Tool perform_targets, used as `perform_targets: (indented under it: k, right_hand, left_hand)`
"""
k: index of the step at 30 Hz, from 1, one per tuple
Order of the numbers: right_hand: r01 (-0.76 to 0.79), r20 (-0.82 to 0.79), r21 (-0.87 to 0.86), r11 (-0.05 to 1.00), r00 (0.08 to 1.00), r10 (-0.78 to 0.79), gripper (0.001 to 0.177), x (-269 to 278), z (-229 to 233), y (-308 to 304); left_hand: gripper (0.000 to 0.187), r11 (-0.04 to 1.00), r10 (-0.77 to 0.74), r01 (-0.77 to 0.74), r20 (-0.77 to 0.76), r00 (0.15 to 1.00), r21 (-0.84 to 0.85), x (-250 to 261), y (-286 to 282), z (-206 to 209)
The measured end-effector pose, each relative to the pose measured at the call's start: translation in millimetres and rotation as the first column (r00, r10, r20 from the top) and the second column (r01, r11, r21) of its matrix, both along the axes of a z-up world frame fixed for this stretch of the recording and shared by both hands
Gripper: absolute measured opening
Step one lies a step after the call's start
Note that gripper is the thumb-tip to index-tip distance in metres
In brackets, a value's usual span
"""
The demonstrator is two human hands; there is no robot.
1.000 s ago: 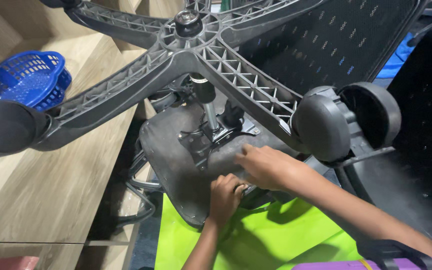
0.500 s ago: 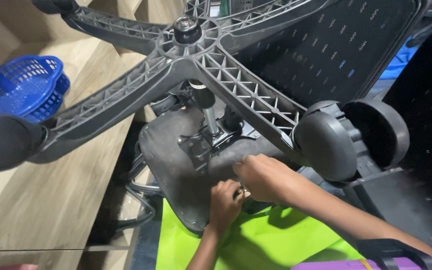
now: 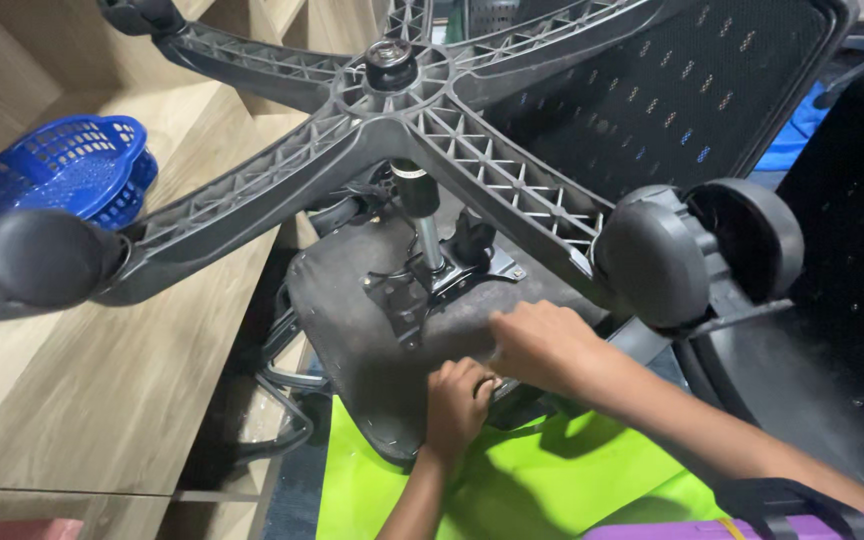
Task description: The person uses a screwdriver to tighten screws on the underside of an office chair base. The chair is inverted on a green mat, and the person systematically secures the central mounting plate to the base.
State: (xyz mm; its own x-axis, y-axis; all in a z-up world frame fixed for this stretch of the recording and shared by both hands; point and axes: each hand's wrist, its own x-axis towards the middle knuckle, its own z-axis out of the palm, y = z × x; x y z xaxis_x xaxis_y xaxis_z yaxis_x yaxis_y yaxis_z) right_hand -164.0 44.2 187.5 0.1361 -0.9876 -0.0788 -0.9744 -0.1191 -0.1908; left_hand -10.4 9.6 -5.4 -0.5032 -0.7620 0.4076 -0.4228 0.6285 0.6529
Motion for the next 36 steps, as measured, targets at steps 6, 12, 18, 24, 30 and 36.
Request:
perform_targets:
  k: [6, 12, 18, 24, 30, 36]
  right_hand:
    - [-0.315, 0.027, -0.099, 0.944, 0.947, 0.319, 0.040, -20.9, -7.5, 14.0]
    - [-0.189, 0.005, 0.083, 0.979, 0.982, 0.189, 0.038, -12.3, -12.1, 13.3]
    - [-0.121, 0.027, 0.003, 0.993, 0.992, 0.121, 0.031, -20.1, -7.0, 6.8]
    - [-0.018, -0.031, 0.026, 0.999, 0.999, 0.019, 0.035, -8.4, -11.4, 0.4]
    - [0.100, -0.034, -0.028, 0.995, 0.994, -0.101, 0.039, -0.4, -11.9, -6.0]
    - [0.218, 0.072, -0.120, 0.969, 0.975, -0.210, 0.046, -27.3, -17.4, 10.5]
  left_hand:
    - [0.010, 0.999, 0.032, -0.031, 0.027, 0.999, -0.038, -3.6, 2.3, -3.3]
    - [0.011, 1.000, 0.011, -0.012, -0.012, 1.000, -0.017, -2.8, 0.0, -2.3]
    - [0.016, 0.998, 0.003, -0.004, 0.016, 1.000, 0.057, 0.2, -2.1, 0.5]
    - [0.008, 1.000, 0.003, -0.003, -0.010, 1.000, 0.011, -1.7, -1.3, -0.7]
    - [0.012, 1.000, -0.023, 0.023, -0.010, 1.000, -0.009, 1.6, -3.4, 0.7]
    - [0.013, 0.998, -0.052, 0.055, -0.125, 0.991, 0.021, 6.0, -7.2, -1.8]
